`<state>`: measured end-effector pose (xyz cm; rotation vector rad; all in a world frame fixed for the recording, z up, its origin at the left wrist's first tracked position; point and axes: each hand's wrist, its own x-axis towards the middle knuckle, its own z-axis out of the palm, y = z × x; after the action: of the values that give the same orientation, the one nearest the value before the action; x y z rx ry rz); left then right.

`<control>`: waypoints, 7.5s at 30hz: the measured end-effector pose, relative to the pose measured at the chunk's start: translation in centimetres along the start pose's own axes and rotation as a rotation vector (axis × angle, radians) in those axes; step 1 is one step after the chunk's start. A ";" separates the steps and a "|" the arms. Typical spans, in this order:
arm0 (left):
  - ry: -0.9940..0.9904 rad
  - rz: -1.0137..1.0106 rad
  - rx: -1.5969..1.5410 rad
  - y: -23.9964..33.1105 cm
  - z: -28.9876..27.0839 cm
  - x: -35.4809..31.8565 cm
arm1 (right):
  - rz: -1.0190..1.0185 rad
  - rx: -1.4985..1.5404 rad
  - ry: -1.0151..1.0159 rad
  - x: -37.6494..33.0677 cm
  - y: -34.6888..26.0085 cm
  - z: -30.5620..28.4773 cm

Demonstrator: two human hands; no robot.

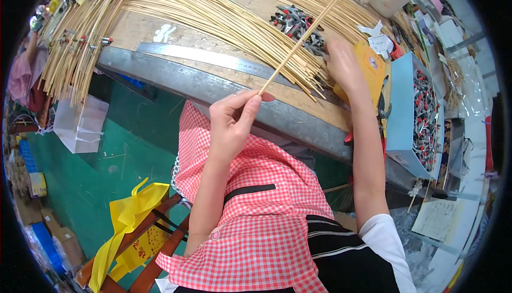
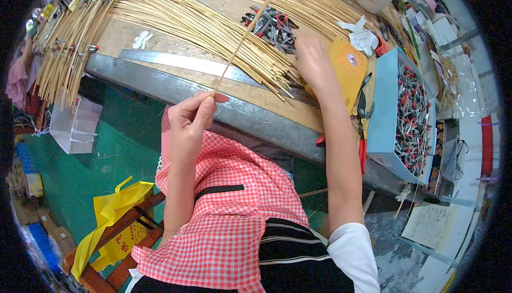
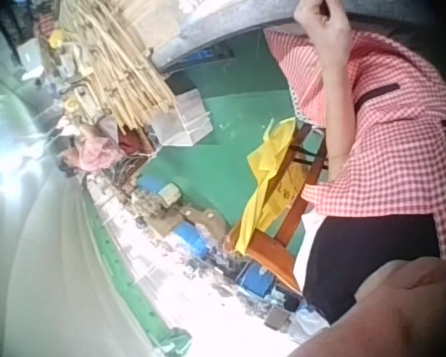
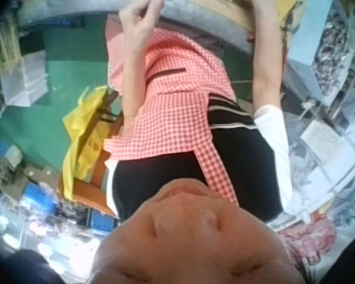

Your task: The person sits at a workbench and repeatedly picks up thin bamboo sticks. They align two sticks end-to-end and insert a small red plastic connector into the joint to join them. The person then places the assembled stick onto a pile on the table and repeats the process with new sticks.

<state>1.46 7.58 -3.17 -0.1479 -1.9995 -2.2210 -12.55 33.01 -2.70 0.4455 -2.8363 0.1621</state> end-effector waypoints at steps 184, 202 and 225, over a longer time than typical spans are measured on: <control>-0.024 0.398 0.384 2.1 0.6 -1.0 | 0.263 1.789 0.053 -12.4 -13.5 -4.3; -0.330 0.217 0.272 1.9 -1.4 -0.3 | 0.198 1.672 0.191 -11.4 -10.4 -5.7; -0.057 0.567 0.591 4.0 -1.2 -0.9 | 0.238 1.614 0.022 -11.3 -13.5 -5.2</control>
<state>3.07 6.05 0.52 -0.6149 -2.1912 -1.2557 3.36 24.28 0.09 0.3051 -2.0462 2.4069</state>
